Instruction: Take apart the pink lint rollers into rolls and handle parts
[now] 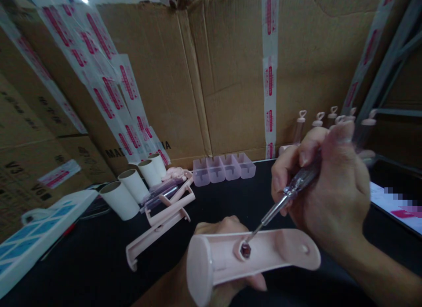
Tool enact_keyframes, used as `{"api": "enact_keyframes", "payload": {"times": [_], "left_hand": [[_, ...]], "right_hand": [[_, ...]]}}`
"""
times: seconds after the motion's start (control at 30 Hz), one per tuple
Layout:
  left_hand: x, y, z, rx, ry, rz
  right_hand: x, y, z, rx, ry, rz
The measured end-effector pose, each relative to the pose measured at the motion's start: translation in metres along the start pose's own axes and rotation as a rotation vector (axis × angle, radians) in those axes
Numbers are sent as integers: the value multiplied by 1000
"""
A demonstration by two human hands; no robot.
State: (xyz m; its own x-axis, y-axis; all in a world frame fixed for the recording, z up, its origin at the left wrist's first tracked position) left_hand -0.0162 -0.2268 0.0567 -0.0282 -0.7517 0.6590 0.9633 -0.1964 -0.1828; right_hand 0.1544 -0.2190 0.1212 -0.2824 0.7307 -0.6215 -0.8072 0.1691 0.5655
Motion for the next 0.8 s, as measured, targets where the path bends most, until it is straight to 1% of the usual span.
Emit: {"api": "enact_keyframes", "payload": {"times": [0.2, 0.27, 0.43, 0.63, 0.8], "left_hand": [[6, -4, 2, -96, -15, -73], [7, -4, 4, -112, -12, -86], [8, -3, 5, -102, -48, -156], [2, -9, 4, -116, 23, -140], [0, -16, 8, -44, 26, -56]], "right_hand": [[3, 0, 1, -51, 34, 74], [4, 1, 0, -64, 45, 89], [4, 0, 0, -64, 49, 96], [0, -1, 1, -159, 88, 103], [-3, 1, -2, -223, 177, 35]]}}
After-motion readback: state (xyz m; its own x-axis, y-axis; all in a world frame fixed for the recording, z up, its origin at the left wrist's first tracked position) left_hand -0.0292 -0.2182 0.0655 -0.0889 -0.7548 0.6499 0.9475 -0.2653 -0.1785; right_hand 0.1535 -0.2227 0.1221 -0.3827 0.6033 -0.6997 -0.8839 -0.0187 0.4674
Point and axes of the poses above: each hand's wrist, its own z-axis towards the middle knuckle, its own y-axis out of the palm, x = y × z, the point moved 1 cm from there along z, towards the middle knuckle, and after that the axes turned 14 degrees about x, right-handed, at the moved point
